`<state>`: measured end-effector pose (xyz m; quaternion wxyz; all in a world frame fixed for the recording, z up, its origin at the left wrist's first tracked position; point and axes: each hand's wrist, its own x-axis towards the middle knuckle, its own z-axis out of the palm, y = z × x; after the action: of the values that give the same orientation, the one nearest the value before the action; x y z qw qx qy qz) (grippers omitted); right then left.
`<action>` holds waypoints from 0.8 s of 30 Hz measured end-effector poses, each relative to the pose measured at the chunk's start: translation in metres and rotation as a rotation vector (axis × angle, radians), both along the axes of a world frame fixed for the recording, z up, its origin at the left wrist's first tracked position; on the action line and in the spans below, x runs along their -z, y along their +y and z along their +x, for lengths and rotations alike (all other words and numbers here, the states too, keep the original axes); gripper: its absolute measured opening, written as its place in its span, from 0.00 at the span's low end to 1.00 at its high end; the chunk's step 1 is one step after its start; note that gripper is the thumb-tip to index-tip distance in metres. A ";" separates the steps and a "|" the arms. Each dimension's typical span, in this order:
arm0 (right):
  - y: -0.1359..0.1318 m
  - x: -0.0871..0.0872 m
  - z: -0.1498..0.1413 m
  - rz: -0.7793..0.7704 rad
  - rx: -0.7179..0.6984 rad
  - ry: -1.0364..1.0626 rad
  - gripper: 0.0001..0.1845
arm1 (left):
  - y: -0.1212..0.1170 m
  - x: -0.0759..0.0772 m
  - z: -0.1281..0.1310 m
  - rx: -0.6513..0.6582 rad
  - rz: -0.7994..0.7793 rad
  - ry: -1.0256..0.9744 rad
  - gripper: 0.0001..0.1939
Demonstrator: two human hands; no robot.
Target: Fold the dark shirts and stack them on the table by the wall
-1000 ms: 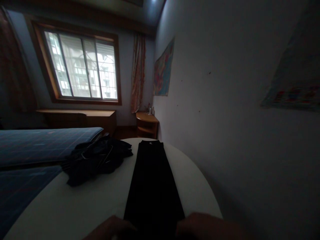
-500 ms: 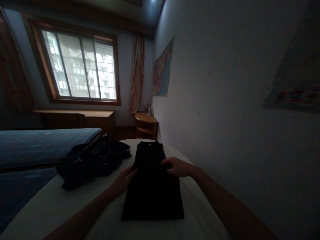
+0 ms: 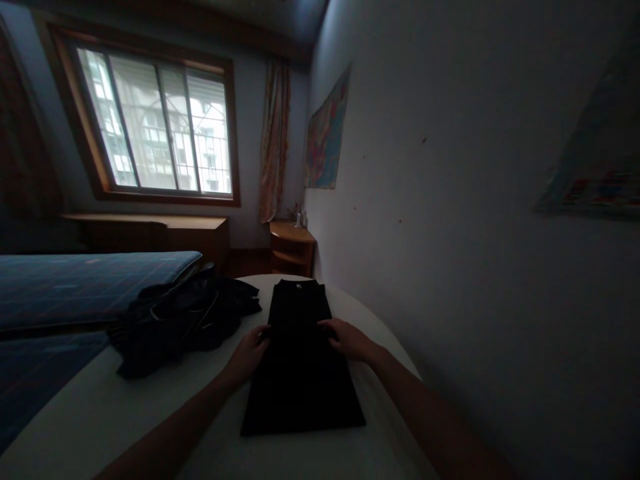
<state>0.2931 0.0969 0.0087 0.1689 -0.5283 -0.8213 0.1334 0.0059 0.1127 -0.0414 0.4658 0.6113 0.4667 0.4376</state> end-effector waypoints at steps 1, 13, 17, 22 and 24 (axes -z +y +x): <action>-0.003 0.001 -0.001 0.030 0.011 -0.016 0.31 | -0.002 0.001 -0.001 -0.025 0.017 0.016 0.28; -0.128 -0.006 -0.023 0.007 -0.283 -0.189 0.32 | -0.107 -0.030 -0.039 0.544 0.766 0.848 0.23; -0.132 0.018 -0.024 0.164 -0.217 -0.369 0.14 | -0.108 -0.019 -0.039 0.464 0.905 0.936 0.13; -0.135 0.029 -0.026 0.320 -0.280 -0.495 0.05 | -0.109 -0.013 -0.043 0.449 1.028 0.949 0.09; -0.142 0.027 -0.027 0.316 -0.319 -0.492 0.04 | -0.118 -0.017 -0.046 0.475 1.003 0.949 0.10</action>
<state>0.2664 -0.0453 -0.0186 0.0224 -0.3765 -0.9204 -0.1026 -0.0397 -0.0058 -0.0242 -0.0403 0.9598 0.2166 0.1740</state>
